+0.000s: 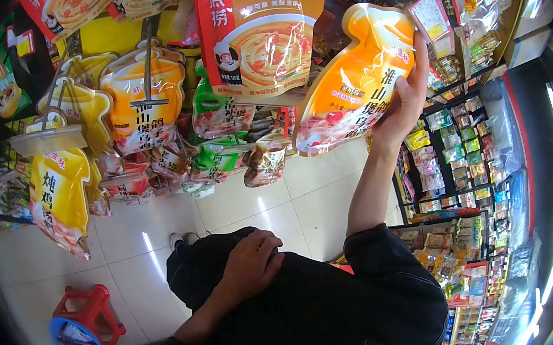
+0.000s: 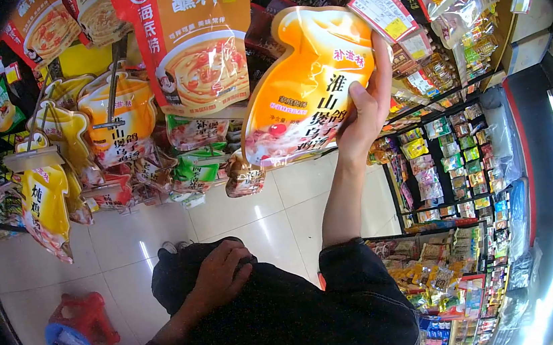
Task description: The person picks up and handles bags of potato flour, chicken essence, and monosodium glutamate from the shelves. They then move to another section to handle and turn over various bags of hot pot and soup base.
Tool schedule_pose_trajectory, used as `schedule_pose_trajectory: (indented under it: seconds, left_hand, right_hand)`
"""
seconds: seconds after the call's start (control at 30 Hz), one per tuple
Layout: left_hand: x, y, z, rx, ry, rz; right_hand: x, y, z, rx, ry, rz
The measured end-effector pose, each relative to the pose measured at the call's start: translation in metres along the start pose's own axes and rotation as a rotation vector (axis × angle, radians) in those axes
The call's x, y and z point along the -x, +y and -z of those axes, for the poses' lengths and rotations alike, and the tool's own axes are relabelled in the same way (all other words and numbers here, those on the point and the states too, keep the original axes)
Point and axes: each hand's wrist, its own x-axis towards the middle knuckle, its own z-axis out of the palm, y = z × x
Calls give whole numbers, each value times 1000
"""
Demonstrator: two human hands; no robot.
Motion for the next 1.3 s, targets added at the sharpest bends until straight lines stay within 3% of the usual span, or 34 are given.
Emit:
schedule_pose_trajectory:
  seconds: [0.47, 0.6, 0.93, 1.03, 1.23, 1.3]
  left_hand:
    - [4, -7, -3, -10, 50, 44]
    - [5, -5, 0, 1, 51, 65]
    - [5, -1, 4, 11, 95, 75]
    - [2, -3, 6, 32, 127, 149]
    - [-6, -43, 45, 120, 548, 373]
    - [-12, -65, 69, 395, 739, 408]
  right_hand:
    - [-12, -10, -11, 176, -25, -77]
    - [-28, -1, -5, 792, -127, 141]
    - [-28, 20, -46, 944, 85, 109]
    - [-23, 23, -51, 1182, 192, 157]
    - [5, 12, -33, 1066, 208, 156]
    - [34, -3, -30, 907, 180, 153]
